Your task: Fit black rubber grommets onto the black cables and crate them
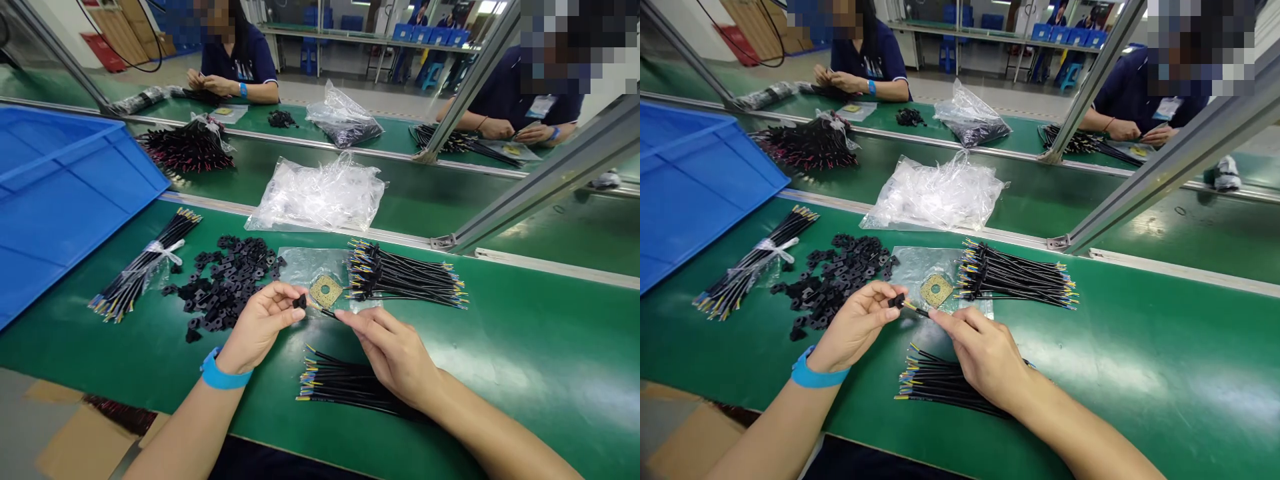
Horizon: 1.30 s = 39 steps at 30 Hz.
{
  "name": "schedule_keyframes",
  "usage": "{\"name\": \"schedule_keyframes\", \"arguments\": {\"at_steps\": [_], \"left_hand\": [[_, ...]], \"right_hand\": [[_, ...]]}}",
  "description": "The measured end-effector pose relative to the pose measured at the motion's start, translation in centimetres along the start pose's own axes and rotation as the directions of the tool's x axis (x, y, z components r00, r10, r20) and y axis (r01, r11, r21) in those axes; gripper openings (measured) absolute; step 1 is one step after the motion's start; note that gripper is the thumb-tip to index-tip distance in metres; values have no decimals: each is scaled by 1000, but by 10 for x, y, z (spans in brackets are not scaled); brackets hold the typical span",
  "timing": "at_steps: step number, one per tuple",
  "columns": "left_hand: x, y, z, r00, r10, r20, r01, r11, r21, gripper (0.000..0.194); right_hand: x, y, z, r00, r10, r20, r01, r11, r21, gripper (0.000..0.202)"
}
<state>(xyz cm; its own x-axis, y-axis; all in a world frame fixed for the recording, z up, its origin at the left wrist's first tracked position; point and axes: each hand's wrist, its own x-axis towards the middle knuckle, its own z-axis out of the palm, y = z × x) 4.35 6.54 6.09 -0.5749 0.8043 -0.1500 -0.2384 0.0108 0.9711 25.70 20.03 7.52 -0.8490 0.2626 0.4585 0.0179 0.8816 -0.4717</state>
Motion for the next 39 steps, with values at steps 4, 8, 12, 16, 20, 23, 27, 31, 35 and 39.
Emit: {"name": "schedule_keyframes", "arguments": {"at_steps": [4,8,12,16,20,23,27,31,35,39], "left_hand": [[-2,-1,3,999,-35,11,35,998,-60,38],[-3,0,3,999,-36,19,38,994,-98,36],[-5,0,4,999,5,53,-4,1000,-12,31],[-10,-5,8,988,143,53,-151,962,226,21],[-13,-5,11,978,161,132,-185,962,202,12],[-14,-3,13,975,122,185,-146,981,126,15],[-20,-6,16,964,160,211,-176,983,59,55],[-27,-14,16,930,264,256,-292,953,80,70],[-29,-19,17,886,341,315,-388,917,98,81],[-28,-18,21,834,407,373,-468,880,87,81]], "right_hand": [[0,-4,2,1000,-27,-3,27,1000,-7,39],[0,-1,2,1000,-1,15,2,998,-58,41],[-2,-1,2,1000,-19,23,22,992,-124,41],[-5,-3,3,995,-95,8,93,956,-280,39],[-7,-3,1,982,-185,-28,161,913,-375,33],[-6,-3,-3,967,-253,-36,220,895,-387,28],[-4,-4,-2,960,-277,-49,248,915,-318,23],[-1,-7,2,990,-118,-76,118,993,-9,16],[4,-11,-1,998,39,47,-50,958,282,25],[6,-13,-3,960,169,225,-257,853,454,39]]}}
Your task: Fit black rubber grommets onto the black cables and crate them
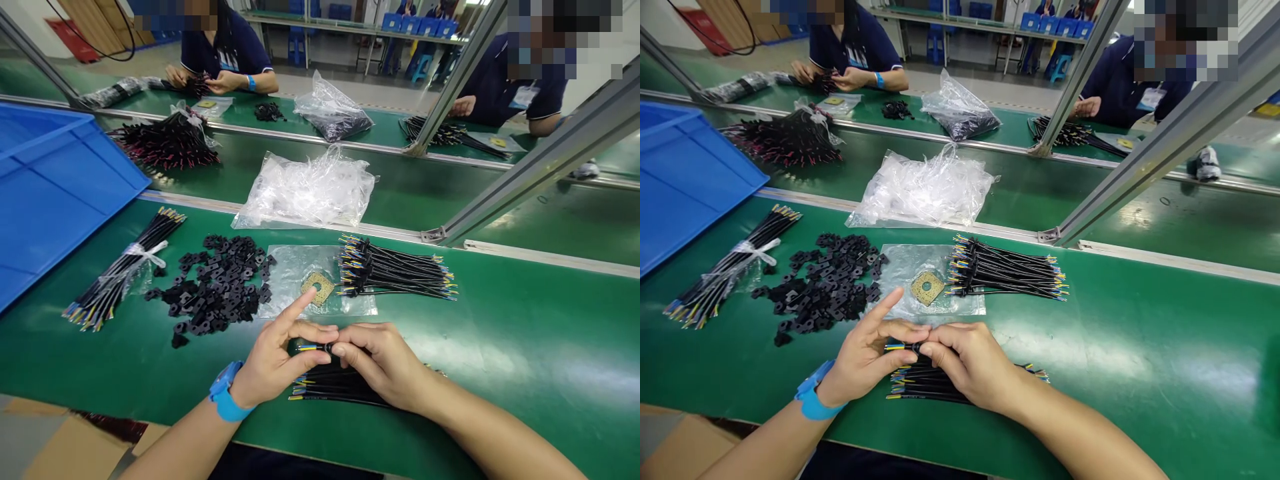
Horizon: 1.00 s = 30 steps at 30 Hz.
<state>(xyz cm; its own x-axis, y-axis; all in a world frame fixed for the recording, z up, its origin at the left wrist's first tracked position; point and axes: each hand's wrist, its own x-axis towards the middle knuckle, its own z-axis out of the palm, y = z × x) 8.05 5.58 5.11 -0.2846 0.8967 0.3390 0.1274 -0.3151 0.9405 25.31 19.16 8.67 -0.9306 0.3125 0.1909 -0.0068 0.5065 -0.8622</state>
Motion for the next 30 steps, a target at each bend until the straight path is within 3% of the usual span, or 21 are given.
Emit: {"name": "schedule_keyframes", "arguments": {"at_steps": [4,10,12,14,16,17,19,20,21,23,25,28,30], "left_hand": [[3,1,1,998,47,48,-49,998,45,78],[2,-5,0,992,61,115,-72,993,90,85],[2,-6,-2,988,55,142,-72,991,115,82],[4,-4,-10,988,62,141,-85,982,167,82],[7,0,-25,997,80,17,-82,959,271,79],[9,2,-34,989,95,-111,-49,932,360,72],[13,7,-53,903,165,-398,111,803,585,51],[14,8,-61,857,204,-473,216,691,690,40],[15,9,-66,846,224,-483,285,576,766,33],[14,7,-72,878,205,-434,343,363,866,29],[12,2,-71,924,141,-355,322,213,923,30],[9,-6,-64,962,48,-269,266,64,962,29],[9,-9,-61,972,7,-235,235,31,972,29]], "right_hand": [[1,3,1,983,147,109,-166,968,188,47],[2,5,5,949,223,223,-287,903,318,59],[2,3,4,969,173,176,-214,944,251,58],[3,0,-1,998,33,47,-37,995,92,50],[4,0,-13,980,-160,-117,140,976,-165,36],[4,1,-21,949,-252,-189,189,935,-301,28],[5,7,-38,887,-361,-289,169,835,-524,18],[6,12,-47,863,-388,-324,130,790,-599,20],[8,18,-54,849,-394,-353,79,755,-651,23],[10,32,-67,830,-386,-403,-8,713,-701,29],[13,45,-74,824,-363,-435,-53,715,-697,32],[18,62,-78,832,-321,-452,-71,747,-661,34],[22,70,-78,853,-273,-446,-92,762,-641,35]]}}
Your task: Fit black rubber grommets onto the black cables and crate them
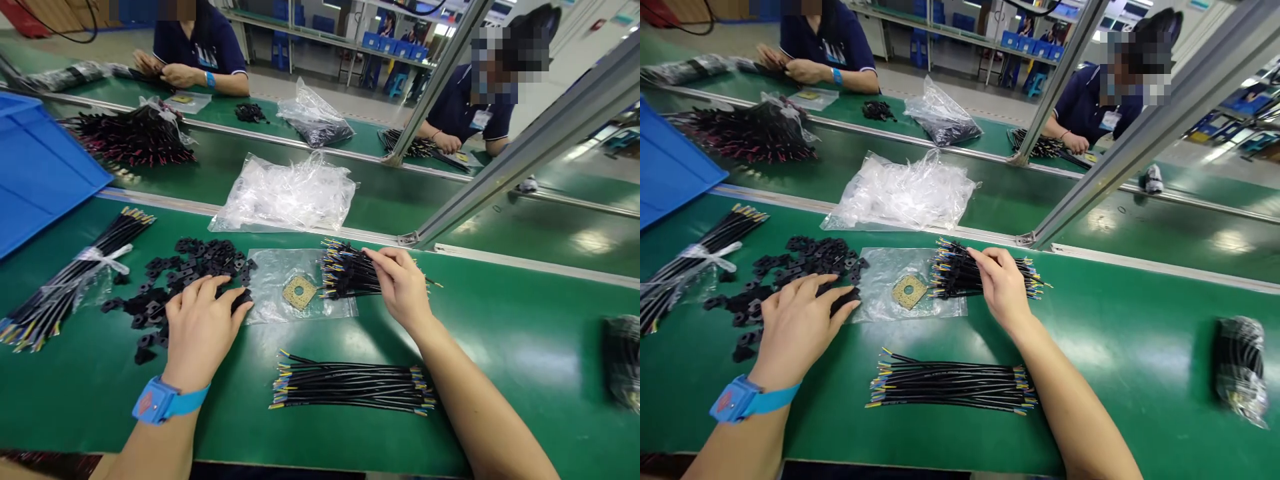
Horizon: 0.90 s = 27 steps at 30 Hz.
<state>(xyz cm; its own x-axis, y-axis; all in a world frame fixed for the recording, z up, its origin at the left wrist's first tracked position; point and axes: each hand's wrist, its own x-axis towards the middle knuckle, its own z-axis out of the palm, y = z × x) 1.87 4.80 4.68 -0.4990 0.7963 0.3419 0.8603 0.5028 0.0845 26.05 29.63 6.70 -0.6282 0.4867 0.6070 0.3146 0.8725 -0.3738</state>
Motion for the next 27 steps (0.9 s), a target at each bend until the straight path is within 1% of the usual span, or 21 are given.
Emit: {"name": "schedule_keyframes", "arguments": {"at_steps": [3,6,7,8,9,10,12,13,14,16,18,20,21,23,25,27], "left_hand": [[2,2,0,998,33,46,-31,999,-40,26],[5,2,0,994,45,101,-35,994,-102,23],[5,2,1,993,46,108,-32,992,-125,21],[5,1,2,993,46,109,-29,988,-150,20],[6,0,3,994,43,105,-24,984,-176,18],[6,0,4,994,35,99,-15,979,-202,17],[7,-2,4,996,0,89,22,968,-251,15],[8,-2,3,996,-25,81,46,962,-270,15],[9,-2,2,996,-50,74,70,956,-286,14],[9,-2,0,994,-93,62,108,943,-315,13],[10,-1,-2,991,-126,49,135,928,-347,14],[9,1,-4,987,-155,34,156,907,-392,18],[9,2,-4,986,-165,29,162,896,-414,20],[9,4,-6,986,-165,33,162,879,-448,24],[10,5,-7,989,-145,33,143,868,-476,25],[10,6,-7,993,-118,29,117,859,-498,26]], "right_hand": [[3,2,5,998,24,60,-23,1000,-10,37],[4,-8,-2,997,12,72,-10,1000,-27,35],[2,-14,-6,995,0,104,1,1000,-10,32],[0,-22,-9,986,-18,168,14,1000,24,28],[-4,-30,-12,962,-52,268,33,997,75,25],[-8,-38,-14,918,-92,386,46,991,127,22],[-17,-54,-12,786,-166,595,61,979,193,17],[-22,-61,-10,720,-185,669,62,977,204,16],[-27,-67,-6,664,-196,722,63,976,207,15],[-33,-77,1,590,-199,783,55,977,207,12],[-36,-83,5,548,-202,812,48,976,211,4],[-36,-85,5,542,-196,817,36,977,211,6],[-36,-86,5,551,-185,814,20,978,208,7],[-35,-84,4,582,-139,801,-51,977,207,6],[-35,-80,7,643,-71,762,-140,968,209,7],[-37,-73,13,730,-19,684,-164,965,203,10]]}}
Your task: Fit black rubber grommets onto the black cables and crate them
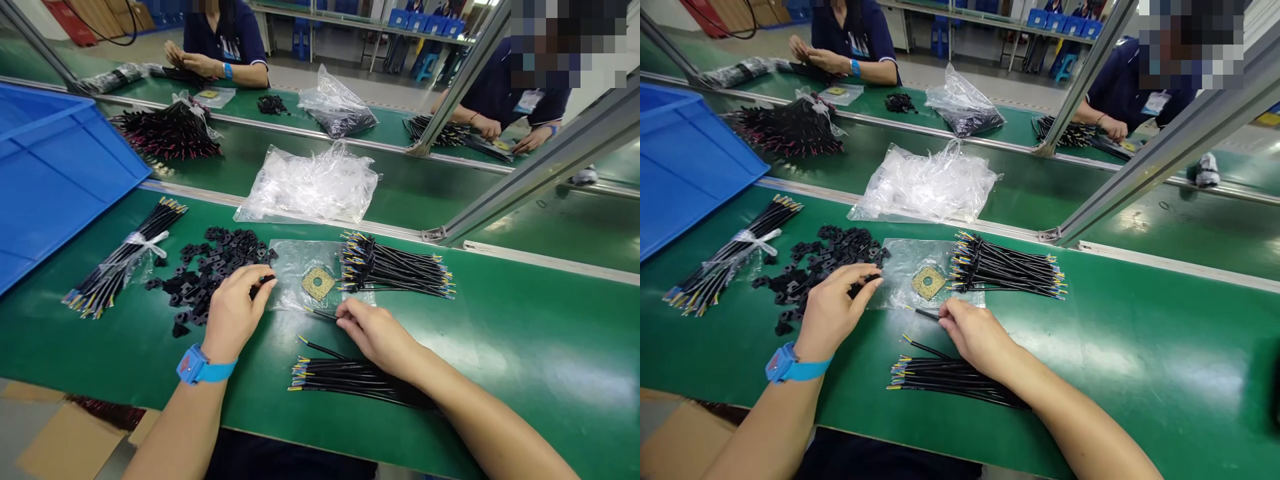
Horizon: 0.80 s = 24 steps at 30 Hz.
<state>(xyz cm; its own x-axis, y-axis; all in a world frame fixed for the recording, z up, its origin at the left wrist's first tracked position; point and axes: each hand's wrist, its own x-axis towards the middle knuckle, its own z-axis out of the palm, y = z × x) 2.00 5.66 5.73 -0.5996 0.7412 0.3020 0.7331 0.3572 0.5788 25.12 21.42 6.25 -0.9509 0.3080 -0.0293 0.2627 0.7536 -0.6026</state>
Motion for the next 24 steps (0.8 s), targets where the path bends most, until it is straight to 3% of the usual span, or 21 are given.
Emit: {"name": "schedule_keyframes", "arguments": {"at_steps": [2,4,9,13,16,20,24], "left_hand": [[0,0,1,1000,7,21,-6,1000,-11,26],[-1,-1,2,998,-20,60,20,1000,-11,25],[-2,-3,5,998,-40,46,42,998,-45,24],[-2,3,2,999,28,-42,-33,992,-122,19],[-4,8,-1,999,11,-44,-19,982,-190,20],[-5,10,0,990,-84,111,119,924,-363,31],[-5,15,1,940,-149,308,323,685,-653,37]], "right_hand": [[4,8,5,993,-15,-114,6,997,-81,14],[8,14,10,989,-27,-143,-4,977,-211,20],[10,12,15,998,33,-56,-55,889,-455,28],[9,7,11,999,30,-29,-41,849,-527,27],[9,6,9,999,45,-5,-40,820,-571,29],[8,10,8,999,33,-39,-49,833,-552,33],[3,10,5,956,-151,-253,67,948,-311,38]]}}
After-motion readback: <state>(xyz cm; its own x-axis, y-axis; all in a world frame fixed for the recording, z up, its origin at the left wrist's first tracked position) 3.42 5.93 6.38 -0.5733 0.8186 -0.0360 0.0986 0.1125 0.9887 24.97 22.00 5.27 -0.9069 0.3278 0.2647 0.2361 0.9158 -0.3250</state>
